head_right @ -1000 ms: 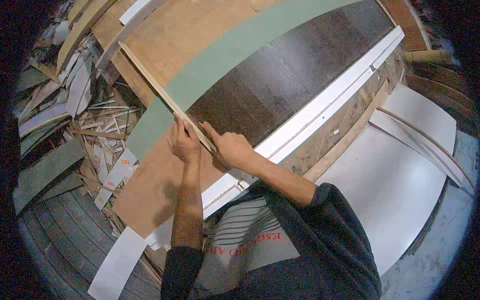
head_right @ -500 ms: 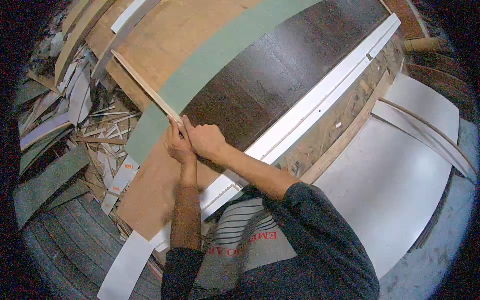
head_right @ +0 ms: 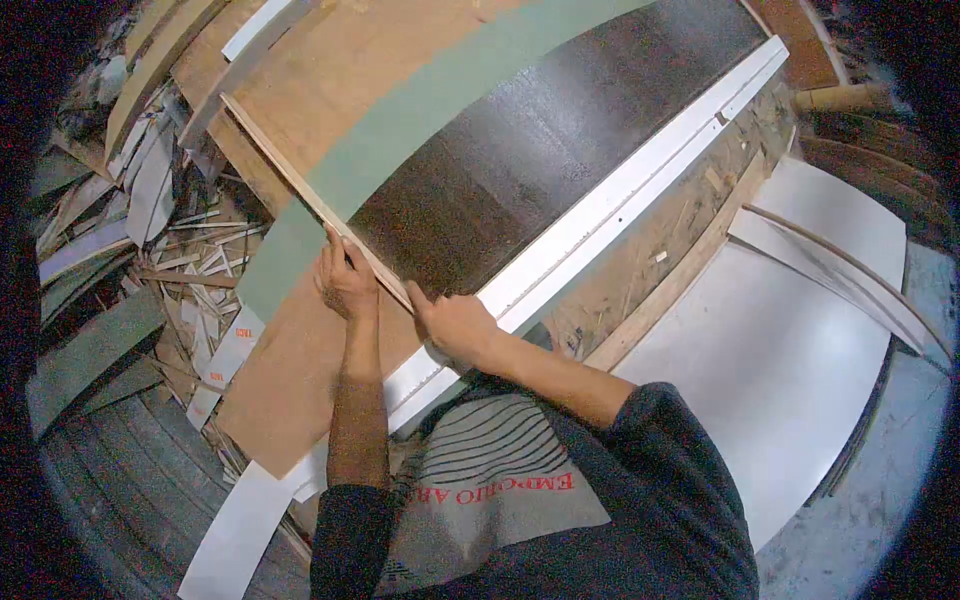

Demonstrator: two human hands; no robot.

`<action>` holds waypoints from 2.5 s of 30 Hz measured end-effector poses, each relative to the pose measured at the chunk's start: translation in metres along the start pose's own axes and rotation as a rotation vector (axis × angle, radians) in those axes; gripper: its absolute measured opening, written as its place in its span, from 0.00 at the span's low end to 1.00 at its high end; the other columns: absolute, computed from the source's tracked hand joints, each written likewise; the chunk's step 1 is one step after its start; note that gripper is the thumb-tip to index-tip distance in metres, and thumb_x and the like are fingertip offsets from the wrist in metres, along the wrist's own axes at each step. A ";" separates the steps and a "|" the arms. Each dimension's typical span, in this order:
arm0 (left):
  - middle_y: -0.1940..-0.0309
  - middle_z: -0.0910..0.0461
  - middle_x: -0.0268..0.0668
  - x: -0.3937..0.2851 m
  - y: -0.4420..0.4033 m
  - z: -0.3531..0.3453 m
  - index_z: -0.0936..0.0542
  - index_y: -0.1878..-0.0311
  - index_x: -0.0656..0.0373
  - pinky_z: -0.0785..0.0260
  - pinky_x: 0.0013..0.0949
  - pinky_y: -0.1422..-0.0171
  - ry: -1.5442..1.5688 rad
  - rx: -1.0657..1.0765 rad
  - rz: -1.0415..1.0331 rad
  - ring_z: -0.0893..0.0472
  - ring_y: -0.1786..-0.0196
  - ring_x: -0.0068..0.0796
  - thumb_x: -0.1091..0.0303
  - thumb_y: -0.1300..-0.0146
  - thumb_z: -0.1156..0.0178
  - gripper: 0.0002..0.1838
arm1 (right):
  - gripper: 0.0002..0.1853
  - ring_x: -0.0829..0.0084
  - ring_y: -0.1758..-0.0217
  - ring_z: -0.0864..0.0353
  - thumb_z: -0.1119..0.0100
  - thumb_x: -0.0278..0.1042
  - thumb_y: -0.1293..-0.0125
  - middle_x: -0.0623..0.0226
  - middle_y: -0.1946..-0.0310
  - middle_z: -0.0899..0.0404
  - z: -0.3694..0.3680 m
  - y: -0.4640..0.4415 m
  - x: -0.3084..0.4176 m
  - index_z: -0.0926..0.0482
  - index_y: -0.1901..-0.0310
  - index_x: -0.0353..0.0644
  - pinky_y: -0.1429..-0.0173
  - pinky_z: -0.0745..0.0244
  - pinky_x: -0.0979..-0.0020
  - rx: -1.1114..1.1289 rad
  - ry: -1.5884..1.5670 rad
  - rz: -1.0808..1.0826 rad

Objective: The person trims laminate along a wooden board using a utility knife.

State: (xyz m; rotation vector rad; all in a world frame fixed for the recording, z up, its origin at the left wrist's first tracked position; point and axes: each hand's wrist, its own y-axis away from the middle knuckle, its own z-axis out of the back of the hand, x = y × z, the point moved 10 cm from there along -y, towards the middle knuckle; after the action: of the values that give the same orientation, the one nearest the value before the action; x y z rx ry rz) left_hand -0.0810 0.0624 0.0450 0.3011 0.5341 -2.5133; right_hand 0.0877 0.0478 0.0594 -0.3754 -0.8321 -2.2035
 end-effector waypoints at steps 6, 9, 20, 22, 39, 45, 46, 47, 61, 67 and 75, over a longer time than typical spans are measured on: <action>0.56 0.19 0.38 0.009 0.003 -0.005 0.26 0.31 0.55 0.32 0.43 0.48 0.078 0.077 0.120 0.20 0.52 0.40 0.59 0.27 0.49 0.25 | 0.35 0.50 0.71 0.13 0.44 0.34 0.39 0.50 0.72 0.15 -0.005 0.026 -0.010 0.39 0.29 0.34 0.68 0.19 0.50 0.064 0.062 0.020; 0.58 0.19 0.39 0.005 0.004 0.004 0.26 0.31 0.54 0.32 0.43 0.47 0.044 0.047 0.096 0.20 0.53 0.41 0.58 0.26 0.50 0.24 | 0.30 0.42 0.63 0.16 0.43 0.29 0.40 0.44 0.67 0.17 -0.002 0.015 -0.028 0.36 0.35 0.40 0.60 0.22 0.45 0.137 -0.083 0.022; 0.60 0.21 0.38 -0.005 0.000 0.012 0.27 0.30 0.55 0.33 0.46 0.45 0.090 0.233 0.278 0.21 0.52 0.41 0.53 0.31 0.42 0.29 | 0.19 0.43 0.52 0.20 0.36 0.33 0.40 0.48 0.51 0.25 0.101 -0.131 -0.043 0.28 0.49 0.39 0.51 0.24 0.47 -0.201 -0.067 0.240; 0.58 0.22 0.38 -0.010 0.004 0.012 0.28 0.29 0.55 0.33 0.46 0.43 0.040 0.194 0.273 0.21 0.49 0.41 0.52 0.35 0.39 0.33 | 0.22 0.44 0.52 0.20 0.32 0.36 0.42 0.50 0.50 0.25 0.091 -0.145 -0.032 0.27 0.49 0.40 0.51 0.23 0.48 -0.159 -0.056 0.299; 0.56 0.25 0.39 -0.024 0.024 0.010 0.27 0.30 0.53 0.25 0.45 0.51 -0.042 0.039 0.516 0.20 0.52 0.44 0.64 0.38 0.39 0.30 | 0.26 0.48 0.50 0.16 0.20 0.46 0.53 0.49 0.53 0.18 0.081 -0.196 -0.011 0.16 0.58 0.37 0.47 0.20 0.54 -0.036 -0.071 0.218; 0.55 0.25 0.39 -0.021 0.024 0.008 0.26 0.31 0.53 0.24 0.45 0.52 -0.059 0.029 0.526 0.20 0.52 0.43 0.63 0.37 0.39 0.30 | 0.18 0.51 0.56 0.14 0.32 0.47 0.40 0.47 0.59 0.16 0.085 -0.194 -0.006 0.15 0.61 0.38 0.53 0.17 0.54 -0.067 -0.073 0.217; 0.55 0.25 0.39 -0.019 0.025 0.006 0.26 0.31 0.52 0.24 0.45 0.52 -0.069 0.041 0.547 0.20 0.52 0.42 0.63 0.37 0.39 0.29 | 0.21 0.49 0.55 0.14 0.26 0.47 0.46 0.48 0.57 0.17 0.084 -0.195 -0.009 0.15 0.60 0.37 0.52 0.18 0.53 -0.096 -0.090 0.161; 0.55 0.25 0.39 -0.019 0.026 0.005 0.26 0.31 0.52 0.24 0.45 0.52 -0.067 0.041 0.552 0.20 0.52 0.42 0.63 0.37 0.39 0.29 | 0.25 0.48 0.53 0.15 0.20 0.47 0.53 0.48 0.55 0.18 0.083 -0.195 -0.012 0.16 0.59 0.36 0.51 0.19 0.51 -0.124 -0.108 0.106; 0.55 0.25 0.41 -0.020 0.023 0.008 0.28 0.30 0.55 0.25 0.46 0.50 -0.030 0.046 0.497 0.21 0.51 0.45 0.64 0.38 0.38 0.31 | 0.19 0.49 0.52 0.16 0.25 0.42 0.49 0.50 0.56 0.17 0.079 -0.200 -0.019 0.15 0.59 0.40 0.50 0.20 0.52 -0.074 -0.115 0.168; 0.48 0.27 0.44 -0.033 0.030 0.013 0.34 0.27 0.60 0.29 0.46 0.43 -0.055 0.124 0.414 0.26 0.42 0.45 0.64 0.36 0.41 0.34 | 0.17 0.49 0.53 0.15 0.25 0.40 0.49 0.49 0.59 0.15 0.070 -0.208 -0.021 0.15 0.60 0.40 0.49 0.19 0.53 -0.026 -0.070 0.207; 0.42 0.29 0.45 -0.037 0.040 0.007 0.39 0.24 0.59 0.36 0.48 0.40 -0.116 0.097 0.377 0.27 0.40 0.45 0.65 0.34 0.43 0.35 | 0.21 0.49 0.55 0.16 0.21 0.45 0.51 0.50 0.64 0.15 0.064 -0.215 -0.023 0.16 0.62 0.39 0.51 0.21 0.54 0.089 -0.130 0.263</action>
State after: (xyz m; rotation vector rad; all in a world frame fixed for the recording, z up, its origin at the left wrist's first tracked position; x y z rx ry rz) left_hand -0.0292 0.0458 0.0504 0.2630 0.2788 -2.1767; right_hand -0.0524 0.2141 -0.0003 -0.5561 -0.8926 -1.9085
